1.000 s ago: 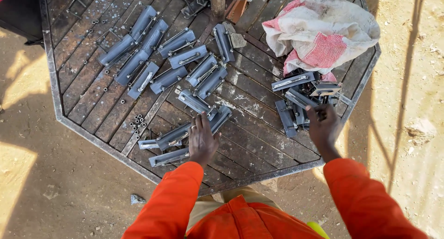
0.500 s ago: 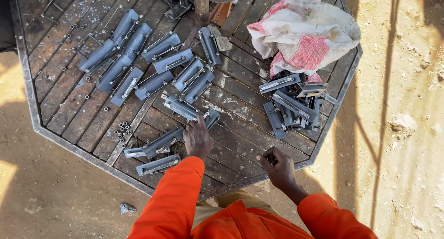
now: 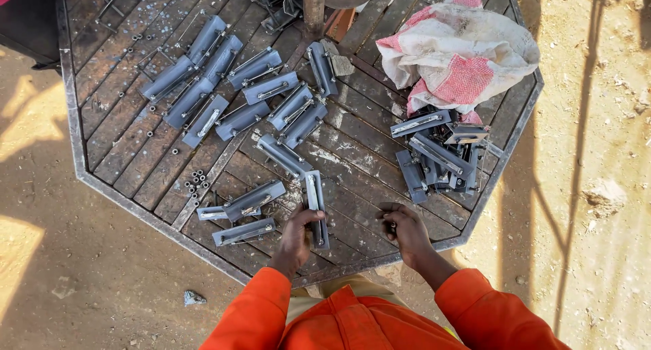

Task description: The person is assembling small metal brackets by manually inserting pins into them and then using an angle grinder to finish the assembly.

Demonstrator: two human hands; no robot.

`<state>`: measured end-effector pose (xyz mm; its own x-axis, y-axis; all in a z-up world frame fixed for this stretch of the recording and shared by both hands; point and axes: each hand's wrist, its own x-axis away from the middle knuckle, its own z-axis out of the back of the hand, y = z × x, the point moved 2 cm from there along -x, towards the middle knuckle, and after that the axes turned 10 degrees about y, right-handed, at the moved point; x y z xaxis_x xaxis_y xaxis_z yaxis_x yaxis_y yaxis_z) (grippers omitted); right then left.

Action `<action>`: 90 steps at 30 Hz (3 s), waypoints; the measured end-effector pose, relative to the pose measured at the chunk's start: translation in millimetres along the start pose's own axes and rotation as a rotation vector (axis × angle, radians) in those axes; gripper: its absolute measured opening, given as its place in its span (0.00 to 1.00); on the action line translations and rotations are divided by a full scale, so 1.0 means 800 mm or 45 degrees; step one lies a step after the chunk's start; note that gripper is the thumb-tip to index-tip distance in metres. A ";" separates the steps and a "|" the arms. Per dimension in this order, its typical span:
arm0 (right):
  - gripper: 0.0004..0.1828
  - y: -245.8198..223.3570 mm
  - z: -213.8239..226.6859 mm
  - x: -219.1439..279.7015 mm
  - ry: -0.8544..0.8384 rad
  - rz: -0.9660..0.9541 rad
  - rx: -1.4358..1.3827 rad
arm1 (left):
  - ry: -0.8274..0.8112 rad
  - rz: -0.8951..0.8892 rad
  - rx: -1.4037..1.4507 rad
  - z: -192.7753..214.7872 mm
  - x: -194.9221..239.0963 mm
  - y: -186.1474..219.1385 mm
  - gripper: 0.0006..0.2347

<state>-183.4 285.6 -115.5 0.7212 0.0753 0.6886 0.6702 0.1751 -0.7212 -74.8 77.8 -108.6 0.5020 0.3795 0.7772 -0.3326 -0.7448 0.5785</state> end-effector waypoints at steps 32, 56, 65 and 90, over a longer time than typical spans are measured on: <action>0.21 -0.067 -0.160 0.157 -0.384 0.033 -0.244 | -0.239 -0.633 -0.062 0.097 0.117 0.127 0.15; 0.16 -0.064 -0.208 0.205 -0.330 0.449 -0.177 | 0.042 -0.658 -0.748 0.124 0.108 0.140 0.20; 0.11 -0.063 -0.211 0.207 -0.237 0.638 -0.066 | 0.197 -0.731 -0.928 0.110 0.120 0.139 0.21; 0.06 -0.054 -0.180 0.196 -0.221 1.203 0.447 | 0.247 -0.748 -1.160 0.092 0.154 0.144 0.22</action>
<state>-74.2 148.4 12.3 0.8743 0.4679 -0.1287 -0.2689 0.2464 -0.9311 7.6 -1.5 35.4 0.6673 0.6816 0.3004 -0.5875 0.2336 0.7748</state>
